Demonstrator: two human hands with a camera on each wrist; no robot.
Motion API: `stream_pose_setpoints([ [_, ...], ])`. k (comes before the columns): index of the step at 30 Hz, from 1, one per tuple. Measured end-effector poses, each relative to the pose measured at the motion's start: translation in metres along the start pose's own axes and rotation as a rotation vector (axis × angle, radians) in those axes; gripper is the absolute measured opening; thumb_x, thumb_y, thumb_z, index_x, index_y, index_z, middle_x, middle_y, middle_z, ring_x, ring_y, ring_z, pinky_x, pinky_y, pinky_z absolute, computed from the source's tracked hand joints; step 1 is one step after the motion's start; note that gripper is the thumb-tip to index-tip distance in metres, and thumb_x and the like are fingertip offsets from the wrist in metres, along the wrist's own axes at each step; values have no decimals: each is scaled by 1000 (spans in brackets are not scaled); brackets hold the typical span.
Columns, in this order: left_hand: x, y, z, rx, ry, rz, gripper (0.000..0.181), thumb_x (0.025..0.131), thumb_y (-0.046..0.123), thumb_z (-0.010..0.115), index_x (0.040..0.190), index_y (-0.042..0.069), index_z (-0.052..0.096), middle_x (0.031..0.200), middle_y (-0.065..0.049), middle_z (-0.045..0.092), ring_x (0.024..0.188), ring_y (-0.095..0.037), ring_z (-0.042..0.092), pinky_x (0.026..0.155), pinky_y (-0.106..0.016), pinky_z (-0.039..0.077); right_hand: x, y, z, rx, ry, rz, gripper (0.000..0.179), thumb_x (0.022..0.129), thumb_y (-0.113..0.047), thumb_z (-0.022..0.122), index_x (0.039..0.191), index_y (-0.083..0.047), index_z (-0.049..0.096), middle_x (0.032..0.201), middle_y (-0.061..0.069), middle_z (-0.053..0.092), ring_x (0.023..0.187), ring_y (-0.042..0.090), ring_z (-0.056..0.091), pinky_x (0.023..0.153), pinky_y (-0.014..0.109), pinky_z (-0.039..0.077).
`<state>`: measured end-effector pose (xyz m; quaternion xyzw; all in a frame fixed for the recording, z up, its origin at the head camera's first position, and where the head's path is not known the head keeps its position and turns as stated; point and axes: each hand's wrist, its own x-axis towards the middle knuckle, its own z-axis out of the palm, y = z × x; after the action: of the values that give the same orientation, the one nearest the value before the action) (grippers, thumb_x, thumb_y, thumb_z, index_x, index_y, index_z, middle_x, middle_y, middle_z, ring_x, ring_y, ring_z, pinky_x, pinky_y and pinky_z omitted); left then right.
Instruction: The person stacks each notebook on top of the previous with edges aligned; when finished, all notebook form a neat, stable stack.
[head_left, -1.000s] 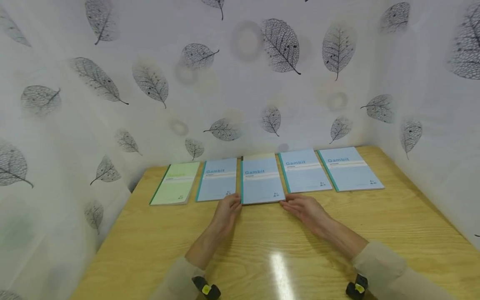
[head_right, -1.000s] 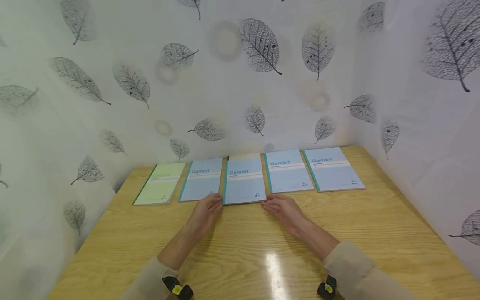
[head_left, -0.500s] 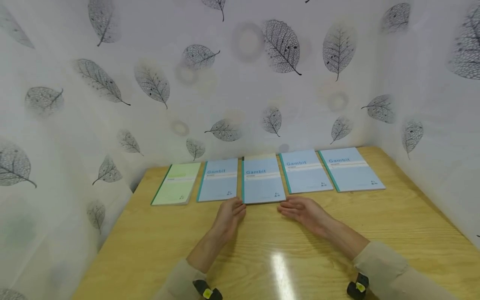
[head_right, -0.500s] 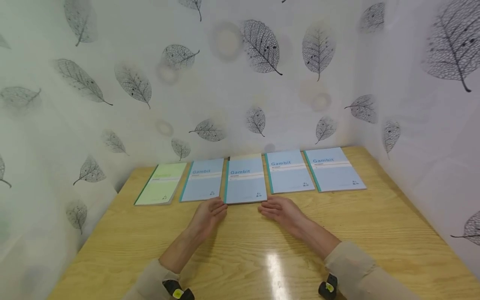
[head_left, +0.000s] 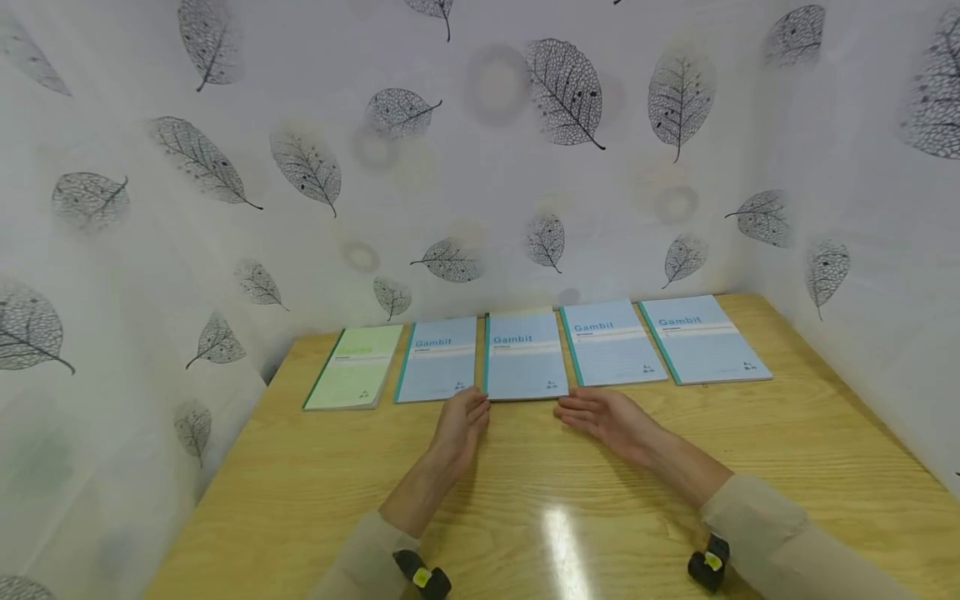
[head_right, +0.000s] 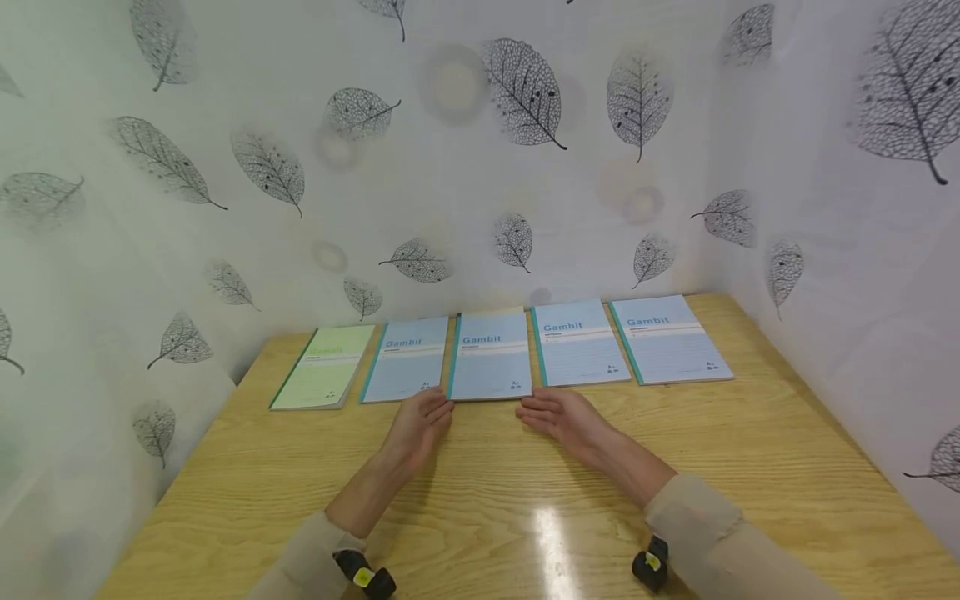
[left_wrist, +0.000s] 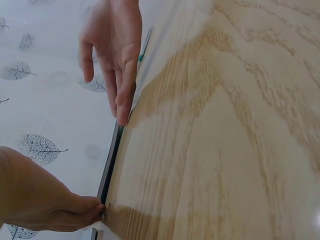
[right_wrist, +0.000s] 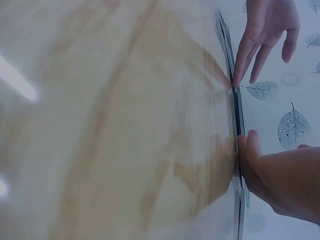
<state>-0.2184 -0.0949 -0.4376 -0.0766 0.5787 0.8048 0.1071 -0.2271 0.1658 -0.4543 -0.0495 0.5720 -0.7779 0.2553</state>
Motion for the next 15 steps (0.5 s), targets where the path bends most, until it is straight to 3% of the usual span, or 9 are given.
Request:
stream_pose_setpoints([
  [15, 14, 1, 5, -21, 15, 18, 76, 98, 9, 47, 156, -18, 6, 164, -39, 11, 155, -50, 15, 130, -49, 17, 11, -6, -2, 6, -7, -4, 58, 114, -17, 26, 159, 13, 6, 164, 37, 17, 153, 48, 23, 125, 45, 29],
])
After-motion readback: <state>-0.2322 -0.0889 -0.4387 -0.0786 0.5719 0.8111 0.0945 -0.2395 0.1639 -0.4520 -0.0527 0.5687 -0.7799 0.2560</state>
